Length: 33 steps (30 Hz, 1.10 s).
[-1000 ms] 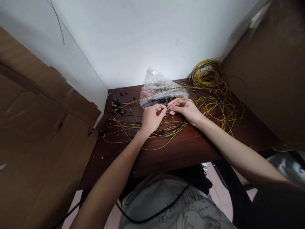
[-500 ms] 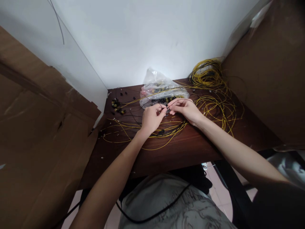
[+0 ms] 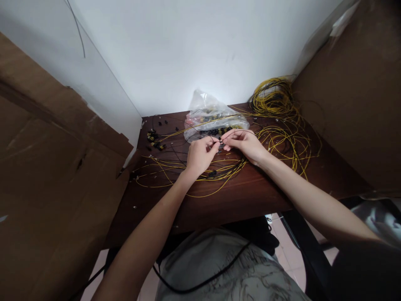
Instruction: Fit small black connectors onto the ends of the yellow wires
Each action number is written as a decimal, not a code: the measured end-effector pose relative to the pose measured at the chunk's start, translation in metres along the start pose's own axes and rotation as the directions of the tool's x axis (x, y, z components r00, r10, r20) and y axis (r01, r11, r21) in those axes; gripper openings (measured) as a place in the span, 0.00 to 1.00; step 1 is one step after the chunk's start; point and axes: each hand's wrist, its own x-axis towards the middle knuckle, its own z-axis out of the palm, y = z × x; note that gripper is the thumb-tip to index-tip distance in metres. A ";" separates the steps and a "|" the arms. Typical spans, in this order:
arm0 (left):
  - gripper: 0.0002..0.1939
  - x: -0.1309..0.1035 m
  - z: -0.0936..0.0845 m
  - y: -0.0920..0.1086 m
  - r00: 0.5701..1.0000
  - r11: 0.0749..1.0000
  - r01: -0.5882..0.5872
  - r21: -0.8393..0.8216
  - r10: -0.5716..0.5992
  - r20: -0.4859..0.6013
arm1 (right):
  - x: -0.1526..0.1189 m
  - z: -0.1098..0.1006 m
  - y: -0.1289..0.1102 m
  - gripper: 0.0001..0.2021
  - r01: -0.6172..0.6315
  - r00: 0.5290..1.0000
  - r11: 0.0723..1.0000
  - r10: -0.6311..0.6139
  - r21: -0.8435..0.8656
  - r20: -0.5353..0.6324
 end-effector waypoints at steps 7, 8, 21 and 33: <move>0.10 0.000 0.000 -0.001 1.000 1.000 -0.005 0.015 0.004 0.003 | 0.000 0.000 0.001 0.09 0.011 1.000 1.000 -0.011 0.008 0.010; 0.10 0.000 0.000 -0.001 1.000 1.000 -0.005 0.015 0.005 0.002 | 0.000 0.000 0.001 0.09 0.011 1.000 1.000 -0.011 0.004 0.011; 0.10 0.000 0.001 -0.003 1.000 1.000 -0.011 0.007 0.011 0.002 | 0.000 0.000 0.000 0.10 0.000 1.000 1.000 0.000 -0.008 0.004; 0.10 0.000 0.001 -0.001 1.000 1.000 -0.001 0.004 0.001 0.009 | 0.000 0.001 0.001 0.10 0.004 1.000 1.000 -0.004 -0.002 0.001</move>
